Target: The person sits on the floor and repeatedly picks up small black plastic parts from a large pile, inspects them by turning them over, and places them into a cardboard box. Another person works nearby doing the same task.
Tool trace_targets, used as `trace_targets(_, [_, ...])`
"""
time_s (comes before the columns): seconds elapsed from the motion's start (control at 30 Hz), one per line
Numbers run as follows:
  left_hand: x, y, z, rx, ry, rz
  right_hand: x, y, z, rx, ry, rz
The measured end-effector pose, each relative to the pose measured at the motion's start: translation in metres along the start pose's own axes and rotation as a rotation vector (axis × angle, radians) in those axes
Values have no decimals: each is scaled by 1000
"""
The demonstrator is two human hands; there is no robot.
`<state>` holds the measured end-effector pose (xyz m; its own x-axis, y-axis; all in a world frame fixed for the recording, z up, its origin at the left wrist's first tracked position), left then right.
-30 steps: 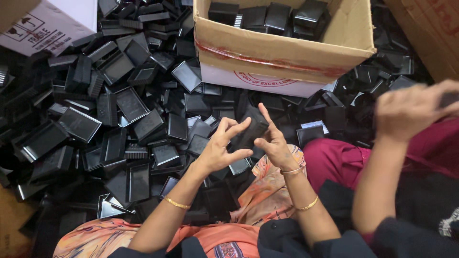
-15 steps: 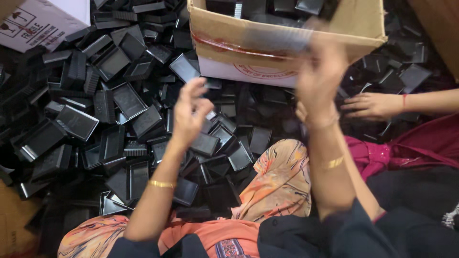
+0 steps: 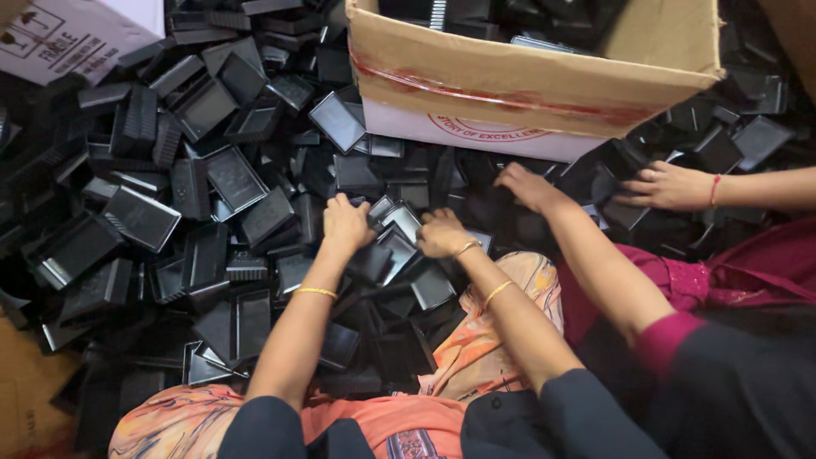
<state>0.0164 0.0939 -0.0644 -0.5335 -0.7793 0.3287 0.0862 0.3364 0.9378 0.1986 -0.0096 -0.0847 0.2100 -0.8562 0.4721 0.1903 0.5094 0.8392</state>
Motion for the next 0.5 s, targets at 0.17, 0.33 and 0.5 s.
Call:
trace_targets(0.17, [25,22,33,338,-60,-205,14,-18,23,-255,39,-360])
trace_targets(0.33, [70,30,64,678,27,-440,14,-24,64,-251,220,-326])
trace_targets(0.5, [100,-1,70,1581,-18,-329,9,-21,54,-172,68,-66])
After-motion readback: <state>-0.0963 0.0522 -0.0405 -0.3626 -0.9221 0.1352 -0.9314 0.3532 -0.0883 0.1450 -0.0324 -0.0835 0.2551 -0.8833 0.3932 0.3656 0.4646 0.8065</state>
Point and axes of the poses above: each hand's wrist, its own x-axis away from the middle knuckle, its own y-axis out of the back of the hand, z = x × y, the point moved 2 cm from there along -x, towards the middle knuckle, and after that the axes turned 8 degrees about z, right-handed, at the moved point
